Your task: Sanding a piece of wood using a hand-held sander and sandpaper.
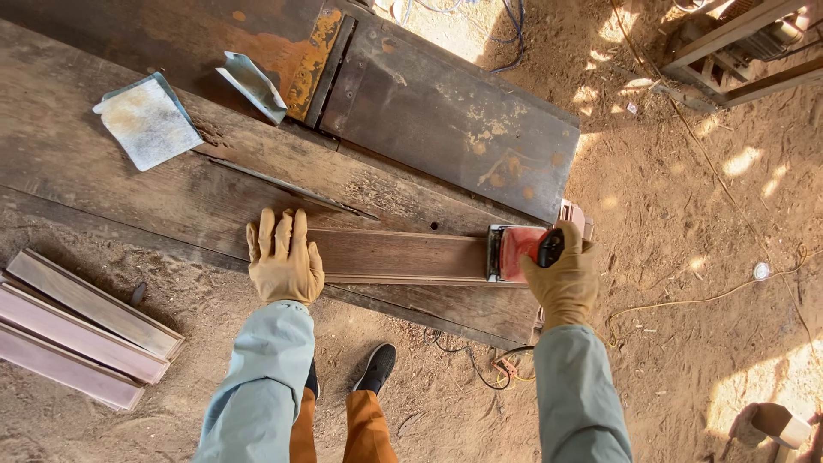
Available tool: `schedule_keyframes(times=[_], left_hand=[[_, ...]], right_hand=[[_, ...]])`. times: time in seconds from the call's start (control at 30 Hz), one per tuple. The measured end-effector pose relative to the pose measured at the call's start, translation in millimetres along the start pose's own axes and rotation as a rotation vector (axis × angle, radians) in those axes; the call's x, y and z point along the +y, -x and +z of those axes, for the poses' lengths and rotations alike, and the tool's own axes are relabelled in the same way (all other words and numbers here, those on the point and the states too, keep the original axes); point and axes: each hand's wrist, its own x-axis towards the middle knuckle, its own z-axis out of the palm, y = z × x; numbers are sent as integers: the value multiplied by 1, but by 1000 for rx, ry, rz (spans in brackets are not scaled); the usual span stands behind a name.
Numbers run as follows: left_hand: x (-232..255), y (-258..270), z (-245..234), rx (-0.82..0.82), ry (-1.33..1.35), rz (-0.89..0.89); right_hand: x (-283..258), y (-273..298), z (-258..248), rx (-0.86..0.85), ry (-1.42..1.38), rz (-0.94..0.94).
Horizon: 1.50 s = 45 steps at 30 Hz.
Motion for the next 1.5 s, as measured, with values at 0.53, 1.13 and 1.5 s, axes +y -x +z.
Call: schedule_keyframes(times=[0.53, 1.13, 1.5], left_hand=[[-3, -1, 3, -91, -48, -30], [-1, -14, -2, -527, -147, -64], [-1, 0, -4, 31, 38, 19]], right_hand=[[-176, 71, -9, -92, 29, -82], [-239, 111, -12, -114, -47, -95], [-103, 50, -7, -155, -13, 133]])
